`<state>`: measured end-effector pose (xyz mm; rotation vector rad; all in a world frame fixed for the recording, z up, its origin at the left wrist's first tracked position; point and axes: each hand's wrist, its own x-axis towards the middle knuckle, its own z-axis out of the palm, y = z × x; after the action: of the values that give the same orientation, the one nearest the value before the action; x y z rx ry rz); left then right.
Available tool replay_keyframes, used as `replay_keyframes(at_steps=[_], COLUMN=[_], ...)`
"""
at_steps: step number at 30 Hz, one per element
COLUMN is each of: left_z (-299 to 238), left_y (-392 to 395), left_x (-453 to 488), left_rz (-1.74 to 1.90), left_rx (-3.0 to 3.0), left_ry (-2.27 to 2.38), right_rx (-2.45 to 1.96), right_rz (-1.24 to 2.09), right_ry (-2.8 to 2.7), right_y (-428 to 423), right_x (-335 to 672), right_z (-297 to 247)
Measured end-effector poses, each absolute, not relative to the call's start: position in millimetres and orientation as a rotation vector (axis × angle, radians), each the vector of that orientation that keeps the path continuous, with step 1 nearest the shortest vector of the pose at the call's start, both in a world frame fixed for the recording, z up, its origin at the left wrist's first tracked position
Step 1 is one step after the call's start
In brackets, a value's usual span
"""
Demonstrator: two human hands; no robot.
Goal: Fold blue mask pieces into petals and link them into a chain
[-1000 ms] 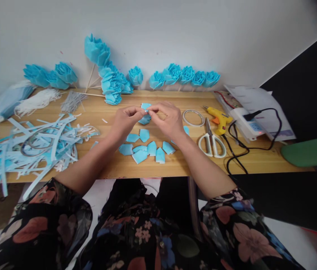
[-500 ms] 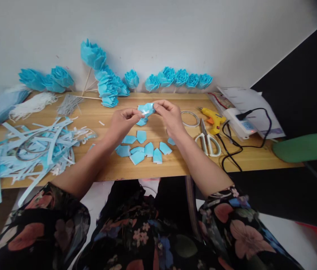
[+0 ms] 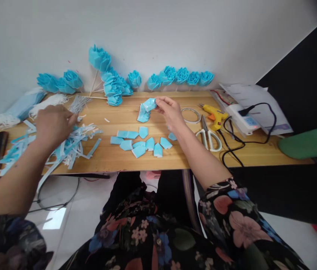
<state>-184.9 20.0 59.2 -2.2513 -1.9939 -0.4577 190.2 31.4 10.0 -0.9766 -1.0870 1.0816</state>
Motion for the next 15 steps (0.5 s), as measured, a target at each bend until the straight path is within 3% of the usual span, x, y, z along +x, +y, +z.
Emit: replay_keyframes(at_steps=[6, 15], left_z=[56.6, 15.8], left_y=[17.9, 103.5], left_x=[-135.9, -14.9], left_rz=[-0.746, -0.708], left_rx=[-2.517, -2.864], left_ry=[-1.638, -1.803], right_rx=[-1.000, -0.925], right_rz=[1.085, 1.087], right_ry=[-0.999, -0.817], right_y=[40.3, 43.7], right_x=[203.1, 214.3], right_z=[10.8, 16.4])
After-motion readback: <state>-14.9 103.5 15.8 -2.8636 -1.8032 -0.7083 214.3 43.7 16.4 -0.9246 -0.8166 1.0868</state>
